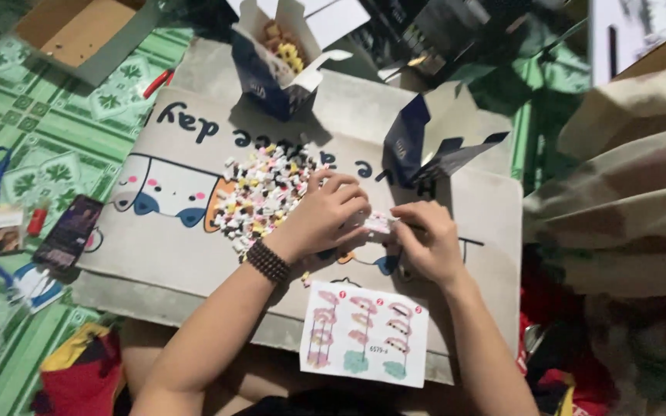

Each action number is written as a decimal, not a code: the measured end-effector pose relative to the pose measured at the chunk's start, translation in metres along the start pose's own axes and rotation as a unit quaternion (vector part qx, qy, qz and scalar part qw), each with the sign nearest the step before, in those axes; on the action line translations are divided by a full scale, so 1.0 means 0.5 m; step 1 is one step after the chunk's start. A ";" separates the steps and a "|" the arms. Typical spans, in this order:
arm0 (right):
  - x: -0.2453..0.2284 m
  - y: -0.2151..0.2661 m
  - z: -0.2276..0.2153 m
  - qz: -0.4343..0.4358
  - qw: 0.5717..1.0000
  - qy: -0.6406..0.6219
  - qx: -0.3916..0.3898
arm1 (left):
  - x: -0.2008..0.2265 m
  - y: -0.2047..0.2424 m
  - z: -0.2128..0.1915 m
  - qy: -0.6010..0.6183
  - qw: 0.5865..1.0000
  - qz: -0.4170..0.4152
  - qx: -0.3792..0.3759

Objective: The person assembles miniature building blocks by selecting pieces from a pile and joining them together by hand.

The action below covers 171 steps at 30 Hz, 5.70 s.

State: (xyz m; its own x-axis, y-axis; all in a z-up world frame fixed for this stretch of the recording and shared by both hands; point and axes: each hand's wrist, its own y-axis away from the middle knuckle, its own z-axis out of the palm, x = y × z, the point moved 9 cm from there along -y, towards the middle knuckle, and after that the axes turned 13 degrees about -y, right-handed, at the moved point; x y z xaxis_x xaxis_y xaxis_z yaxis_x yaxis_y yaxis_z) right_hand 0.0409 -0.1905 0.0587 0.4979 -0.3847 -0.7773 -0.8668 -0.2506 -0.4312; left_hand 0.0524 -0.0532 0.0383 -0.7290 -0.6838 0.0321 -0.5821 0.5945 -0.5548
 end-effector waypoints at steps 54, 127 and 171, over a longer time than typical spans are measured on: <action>0.063 0.023 0.042 0.064 0.989 0.097 -0.093 | -0.045 0.013 0.019 0.022 0.998 -0.028 -0.061; 0.044 0.044 0.070 -0.026 0.973 0.161 -0.163 | -0.157 0.095 -0.088 0.022 0.987 -0.130 -0.089; -0.027 0.038 0.117 -0.095 0.967 0.057 -0.231 | -0.089 0.071 -0.062 0.027 0.995 -0.079 -0.054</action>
State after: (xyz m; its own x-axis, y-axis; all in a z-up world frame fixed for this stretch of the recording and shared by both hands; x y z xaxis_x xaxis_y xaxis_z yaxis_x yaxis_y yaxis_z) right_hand 0.0160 -0.1381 0.0340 0.6689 -0.3815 -0.6380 -0.6675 -0.6859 -0.2897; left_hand 0.0529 0.0115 0.0428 -0.6420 -0.7505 0.1572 -0.7237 0.5253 -0.4475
